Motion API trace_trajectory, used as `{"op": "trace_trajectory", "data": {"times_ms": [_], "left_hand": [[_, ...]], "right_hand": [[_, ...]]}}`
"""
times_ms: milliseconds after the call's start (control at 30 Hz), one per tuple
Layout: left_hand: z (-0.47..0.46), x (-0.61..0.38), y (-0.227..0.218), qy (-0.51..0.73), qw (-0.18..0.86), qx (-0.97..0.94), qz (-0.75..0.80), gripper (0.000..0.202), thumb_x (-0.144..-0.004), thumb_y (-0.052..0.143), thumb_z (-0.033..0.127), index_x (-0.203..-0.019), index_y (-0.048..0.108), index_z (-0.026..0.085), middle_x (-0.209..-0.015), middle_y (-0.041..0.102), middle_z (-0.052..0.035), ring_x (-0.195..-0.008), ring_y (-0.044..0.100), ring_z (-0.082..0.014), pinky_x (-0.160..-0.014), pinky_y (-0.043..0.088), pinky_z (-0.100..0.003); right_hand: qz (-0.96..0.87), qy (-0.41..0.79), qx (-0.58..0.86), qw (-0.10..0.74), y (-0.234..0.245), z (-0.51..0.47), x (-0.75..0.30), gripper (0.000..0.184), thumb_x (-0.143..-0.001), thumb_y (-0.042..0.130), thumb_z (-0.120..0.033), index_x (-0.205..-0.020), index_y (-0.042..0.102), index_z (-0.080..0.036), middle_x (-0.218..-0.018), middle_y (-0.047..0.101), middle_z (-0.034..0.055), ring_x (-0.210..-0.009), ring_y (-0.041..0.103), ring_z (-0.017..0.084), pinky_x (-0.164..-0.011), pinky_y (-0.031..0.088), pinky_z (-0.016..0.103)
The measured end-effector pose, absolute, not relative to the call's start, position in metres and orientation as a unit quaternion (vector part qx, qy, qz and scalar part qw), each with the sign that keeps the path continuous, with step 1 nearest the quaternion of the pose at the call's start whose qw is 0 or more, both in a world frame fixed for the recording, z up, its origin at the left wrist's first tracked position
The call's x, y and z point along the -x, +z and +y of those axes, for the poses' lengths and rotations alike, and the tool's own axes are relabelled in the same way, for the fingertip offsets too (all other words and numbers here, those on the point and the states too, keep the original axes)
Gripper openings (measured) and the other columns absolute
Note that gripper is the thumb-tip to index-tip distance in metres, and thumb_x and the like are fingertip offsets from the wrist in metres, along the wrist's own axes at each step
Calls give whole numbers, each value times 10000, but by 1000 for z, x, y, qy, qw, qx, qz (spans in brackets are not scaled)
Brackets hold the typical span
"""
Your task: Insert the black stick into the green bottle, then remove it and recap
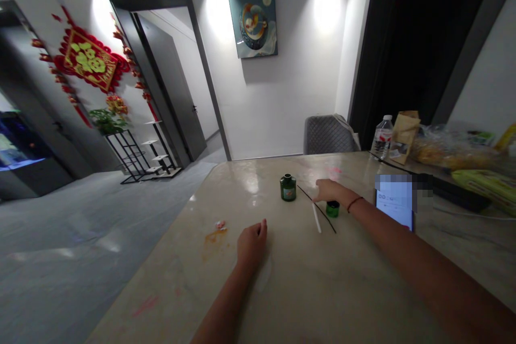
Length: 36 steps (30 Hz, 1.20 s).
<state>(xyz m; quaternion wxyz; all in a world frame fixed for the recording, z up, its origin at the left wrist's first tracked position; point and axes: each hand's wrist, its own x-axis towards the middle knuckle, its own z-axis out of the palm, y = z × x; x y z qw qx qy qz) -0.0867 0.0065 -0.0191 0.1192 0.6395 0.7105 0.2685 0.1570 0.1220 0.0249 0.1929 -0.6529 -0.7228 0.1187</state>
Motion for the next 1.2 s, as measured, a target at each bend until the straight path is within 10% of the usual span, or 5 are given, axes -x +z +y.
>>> {"op": "trace_trajectory", "data": {"times_ms": [233,600,800,1000,1200], "left_hand": [[6,88,-18,262,120,-644,709,477,-832,237,460,-494,418,176,-468,385,16,-450,347,-97,-491,154,-243],[5,86,-16,241,121,-637,722,483,-847,241,432,-507,457,165,-483,441,5,-464,381,-95,-496,155,-242],[4,86,-15,241,123,-637,722,486,-852,245,425,-513,472,162,-493,465,1,-470,396,-93,-497,160,-240],[4,85,-14,231,115,-641,723,495,-860,248,418,-517,497,161,-475,451,7,-454,385,-88,-491,156,-238],[3,86,-12,217,116,-646,723,517,-878,222,407,-557,546,163,-525,536,-10,-488,452,-98,-498,199,-226]], "right_hand": [[-725,161,662,98,29,120,-170,245,-355,699,-25,-579,632,-99,-597,656,104,-644,627,265,-591,472,333],[-667,270,489,493,45,169,-114,397,-632,626,-155,-1010,509,-121,-1027,604,121,-866,596,158,-752,483,287],[-710,260,463,463,25,169,-93,372,-607,628,-149,-966,535,-170,-937,617,72,-810,594,176,-768,474,359],[-696,304,454,467,-10,163,-93,927,-498,741,-250,-1292,267,-194,-1205,497,126,-1081,502,225,-914,387,385],[-657,285,514,472,-28,147,-85,724,-577,698,-304,-1207,379,-144,-1155,534,144,-1042,529,231,-914,379,394]]}}
